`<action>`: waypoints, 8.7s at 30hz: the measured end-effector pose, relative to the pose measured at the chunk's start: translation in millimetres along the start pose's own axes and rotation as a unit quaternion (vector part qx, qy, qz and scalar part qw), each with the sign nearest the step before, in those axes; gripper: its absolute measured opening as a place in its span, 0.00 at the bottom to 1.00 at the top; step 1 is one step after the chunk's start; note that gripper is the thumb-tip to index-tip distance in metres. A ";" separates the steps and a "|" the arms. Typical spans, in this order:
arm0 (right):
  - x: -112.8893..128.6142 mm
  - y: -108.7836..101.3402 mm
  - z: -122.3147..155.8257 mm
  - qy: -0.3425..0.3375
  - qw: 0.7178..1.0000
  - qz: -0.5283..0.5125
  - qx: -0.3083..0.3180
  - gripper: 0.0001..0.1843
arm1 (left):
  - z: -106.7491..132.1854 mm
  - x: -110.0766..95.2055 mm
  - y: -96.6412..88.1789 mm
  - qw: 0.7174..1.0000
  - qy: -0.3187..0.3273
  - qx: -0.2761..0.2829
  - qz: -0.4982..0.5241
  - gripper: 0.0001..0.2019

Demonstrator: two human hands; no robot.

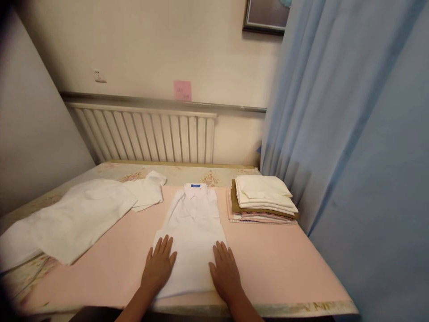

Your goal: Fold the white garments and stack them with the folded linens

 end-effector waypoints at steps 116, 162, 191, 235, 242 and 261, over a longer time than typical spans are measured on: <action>1.8 -3.7 2.7 -0.008 0.999 -0.003 -0.031 0.23 | -12.9 -15.9 -3.1 0.999 0.014 0.042 -0.006 0.27; 114.7 5.2 -11.6 -0.101 0.983 -0.119 0.095 0.28 | 36.1 -23.2 -16.0 0.999 0.038 0.015 0.009 0.26; 91.6 0.1 25.2 -0.072 0.980 -0.145 0.117 0.28 | 36.5 -19.0 -12.7 0.999 0.039 0.003 0.006 0.26; 5.0 17.6 -64.5 0.052 0.997 -0.054 -0.003 0.26 | -38.0 -67.9 -1.7 0.992 0.117 -0.044 0.028 0.25; 4.1 20.4 -63.4 0.047 0.998 -0.049 -0.014 0.25 | -38.4 -64.8 -1.4 0.992 0.116 -0.044 0.037 0.26; 2.7 27.9 -62.6 0.037 0.999 -0.001 -0.018 0.26 | -36.3 -7.3 21.1 0.991 0.104 -0.050 0.072 0.25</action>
Point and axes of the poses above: each hand's wrist, its own z-axis away from the middle knuckle, its own y-axis out of the palm, x = y × z, the point moved 5 cm from there along -z, towards the middle knuckle, and after that the axes turned 15 degrees about -z, right-handed, at the moved point
